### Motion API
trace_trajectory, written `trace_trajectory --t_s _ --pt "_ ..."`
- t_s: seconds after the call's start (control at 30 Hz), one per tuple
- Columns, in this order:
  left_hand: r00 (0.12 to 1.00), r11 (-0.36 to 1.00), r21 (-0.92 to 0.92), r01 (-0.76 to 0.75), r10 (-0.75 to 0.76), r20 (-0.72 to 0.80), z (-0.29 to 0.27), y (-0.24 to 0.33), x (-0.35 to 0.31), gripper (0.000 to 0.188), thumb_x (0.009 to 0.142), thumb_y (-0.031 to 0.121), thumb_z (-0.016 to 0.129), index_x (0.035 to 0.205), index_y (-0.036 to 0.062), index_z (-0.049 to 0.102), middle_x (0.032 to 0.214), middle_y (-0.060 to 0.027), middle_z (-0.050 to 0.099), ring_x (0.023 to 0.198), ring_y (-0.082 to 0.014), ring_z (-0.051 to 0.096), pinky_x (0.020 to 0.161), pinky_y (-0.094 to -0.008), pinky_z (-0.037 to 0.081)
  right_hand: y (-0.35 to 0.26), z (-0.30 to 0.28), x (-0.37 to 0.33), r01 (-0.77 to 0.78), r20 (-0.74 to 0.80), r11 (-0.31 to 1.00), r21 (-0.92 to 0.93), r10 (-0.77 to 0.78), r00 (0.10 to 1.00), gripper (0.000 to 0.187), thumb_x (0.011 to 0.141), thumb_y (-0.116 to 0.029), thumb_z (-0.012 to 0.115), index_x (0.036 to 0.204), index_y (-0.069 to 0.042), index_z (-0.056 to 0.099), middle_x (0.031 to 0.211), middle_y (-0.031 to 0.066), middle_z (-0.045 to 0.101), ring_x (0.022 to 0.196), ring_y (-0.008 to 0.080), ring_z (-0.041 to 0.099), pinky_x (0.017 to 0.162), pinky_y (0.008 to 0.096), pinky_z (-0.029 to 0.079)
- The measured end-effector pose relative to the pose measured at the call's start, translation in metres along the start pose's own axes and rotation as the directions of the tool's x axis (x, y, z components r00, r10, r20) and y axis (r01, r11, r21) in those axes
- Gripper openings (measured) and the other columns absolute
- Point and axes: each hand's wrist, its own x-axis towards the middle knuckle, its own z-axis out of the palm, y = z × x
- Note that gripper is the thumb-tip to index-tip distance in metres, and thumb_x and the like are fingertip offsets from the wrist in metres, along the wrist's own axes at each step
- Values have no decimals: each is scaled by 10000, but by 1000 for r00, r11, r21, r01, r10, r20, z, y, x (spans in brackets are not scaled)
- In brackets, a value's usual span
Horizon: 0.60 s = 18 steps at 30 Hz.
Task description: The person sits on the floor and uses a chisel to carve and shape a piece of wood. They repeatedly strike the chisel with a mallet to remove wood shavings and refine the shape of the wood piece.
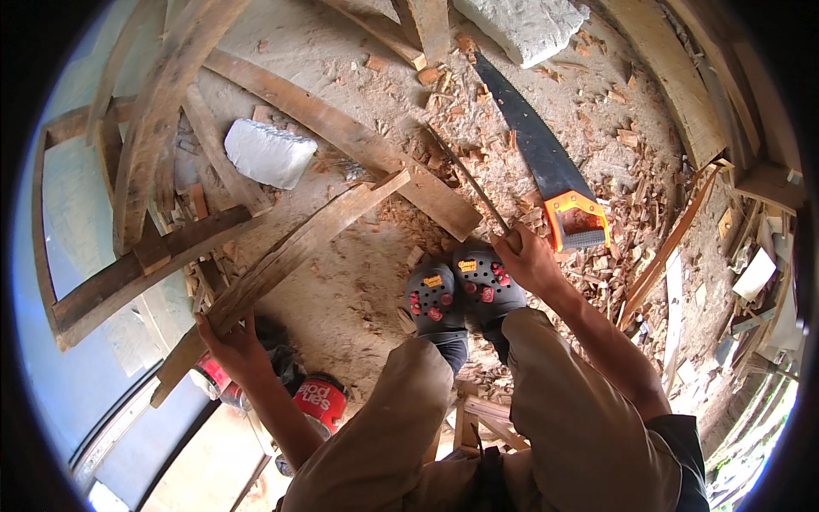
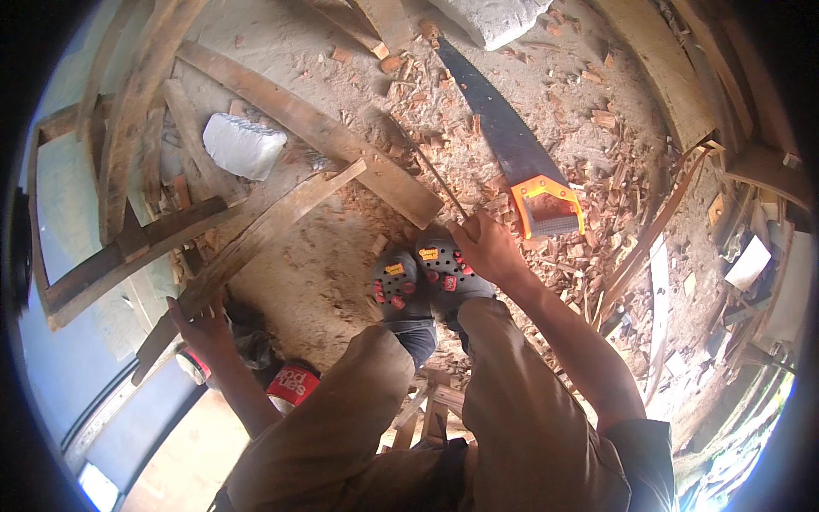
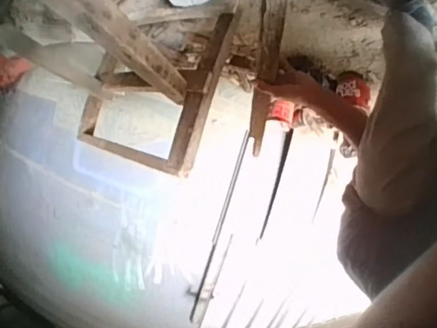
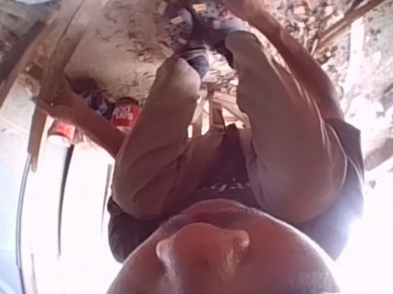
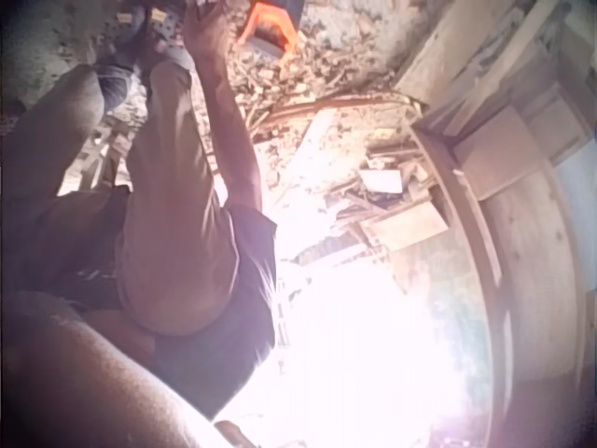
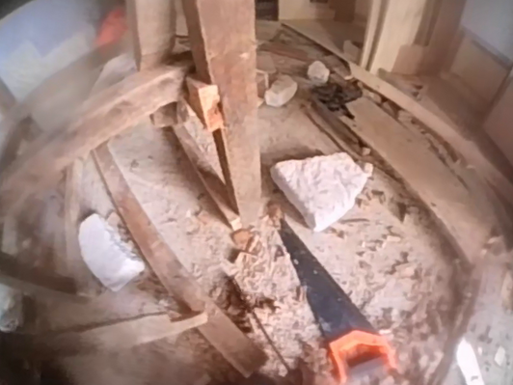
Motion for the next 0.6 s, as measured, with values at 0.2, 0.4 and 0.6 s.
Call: trace_trajectory --t_s 0.2,0.4,0.6 --pt "1000 1000 -23 12 -12 -1 -2 -2 1 561 958 412 616 1385 69 493 1372 -120 549 1248 -264 538 1011 -466 469 -26 2 -14 -220 218 869 443 134 967 508 1021 -472 512 1025 32 578 686 52 570 535 95 541 502 285 431" --pt "997 998 -60 -13 17 70 -7 -4 0 517 926 350 565 1310 5 557 1324 -155 580 1245 -293 536 1006 -478 459 -56 25 -17 -188 344 656 731 -117 932 405 1038 -377 513 1015 25 560 725 63 556 506 121 504 455 277 417" --pt "997 992 -114 -52 58 53 -20 -12 -2 565 877 310 571 1313 -48 547 1329 -180 575 1243 -306 539 1016 -453 457 -74 38 13 -483 569 509 713 -16 822 386 1035 -395 484 988 -14 525 661 29 484 501 144 468 449 297 410"
